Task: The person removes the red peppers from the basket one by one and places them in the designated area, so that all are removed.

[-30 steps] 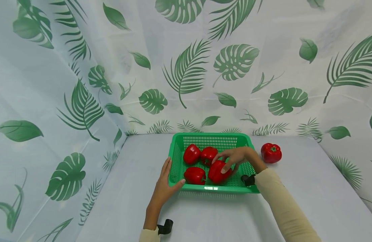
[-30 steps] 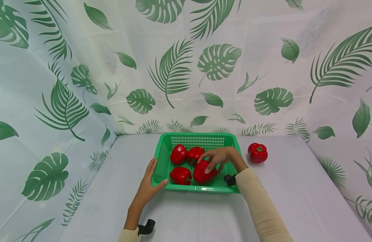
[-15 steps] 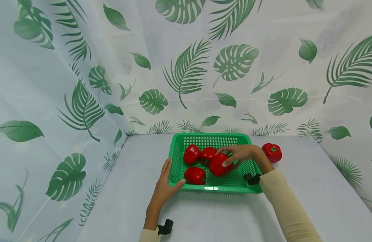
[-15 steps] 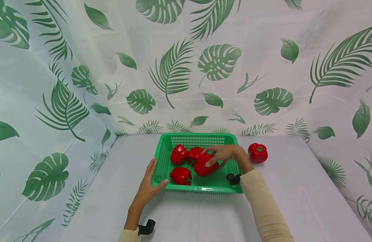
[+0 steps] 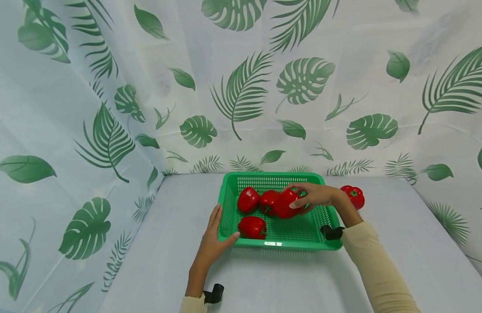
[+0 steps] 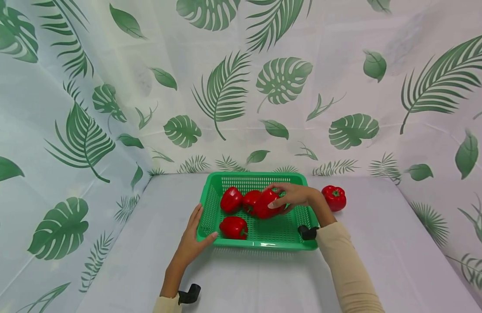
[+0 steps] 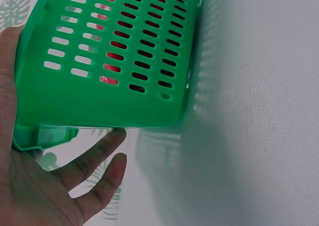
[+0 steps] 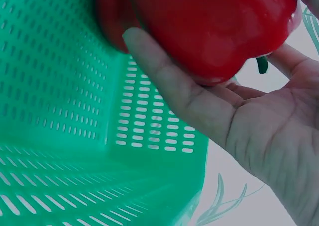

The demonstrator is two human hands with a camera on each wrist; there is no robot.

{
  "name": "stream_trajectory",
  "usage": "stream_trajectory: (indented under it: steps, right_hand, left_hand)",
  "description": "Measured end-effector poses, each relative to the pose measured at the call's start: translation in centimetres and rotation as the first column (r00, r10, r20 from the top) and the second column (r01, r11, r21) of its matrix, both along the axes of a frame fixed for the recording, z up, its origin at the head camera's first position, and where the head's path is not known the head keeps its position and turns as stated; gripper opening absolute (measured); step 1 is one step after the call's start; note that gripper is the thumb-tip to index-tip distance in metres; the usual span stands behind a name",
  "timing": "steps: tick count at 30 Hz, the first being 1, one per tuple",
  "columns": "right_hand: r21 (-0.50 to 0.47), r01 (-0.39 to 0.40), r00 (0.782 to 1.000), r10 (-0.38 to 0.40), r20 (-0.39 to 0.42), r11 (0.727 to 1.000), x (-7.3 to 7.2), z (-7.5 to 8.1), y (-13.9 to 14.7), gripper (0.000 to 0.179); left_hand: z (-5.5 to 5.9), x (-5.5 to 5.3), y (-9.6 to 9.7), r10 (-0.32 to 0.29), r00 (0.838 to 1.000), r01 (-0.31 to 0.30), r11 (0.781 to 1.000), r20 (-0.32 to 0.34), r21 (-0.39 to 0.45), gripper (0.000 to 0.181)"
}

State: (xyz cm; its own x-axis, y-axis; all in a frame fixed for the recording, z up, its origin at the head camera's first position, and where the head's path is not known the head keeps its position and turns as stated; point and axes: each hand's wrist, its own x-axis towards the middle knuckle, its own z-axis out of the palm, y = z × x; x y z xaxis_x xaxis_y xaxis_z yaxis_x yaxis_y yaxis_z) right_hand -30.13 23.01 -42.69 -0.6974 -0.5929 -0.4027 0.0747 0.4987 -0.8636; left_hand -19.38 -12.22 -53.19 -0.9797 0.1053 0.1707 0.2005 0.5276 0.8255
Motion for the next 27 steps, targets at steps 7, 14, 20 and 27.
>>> stream_trajectory:
  steps: [7, 14, 20, 27]
  right_hand:
    - [-0.034, 0.037, 0.997, -0.039, -0.061, 0.999, 0.1, 0.2, 0.3, 0.062]
    - [-0.066, 0.078, 0.982, -0.088, -0.166, 0.995, 0.2, 0.3, 0.9, 0.065]
    - [-0.075, 0.131, 0.961, -0.145, -0.234, 0.988, 0.4, 0.4, 1.5, 0.072]
    - [-0.092, 0.201, 0.936, -0.218, -0.276, 0.975, 0.7, 0.6, 2.1, 0.073]
  left_hand:
    - [-0.1, 0.1, 0.0, 0.0, 1.0, 0.0, 1.0, -0.007, 0.009, 0.091]
    - [0.0, 0.1, 0.1, -0.007, 1.0, 0.008, 1.0, -0.017, 0.016, 0.092]
    - [0.0, 0.1, 0.0, -0.011, 0.999, 0.012, 1.0, -0.032, 0.014, 0.091]
    - [0.1, 0.1, 0.0, -0.013, 1.0, 0.013, 1.0, -0.017, 0.02, 0.091]
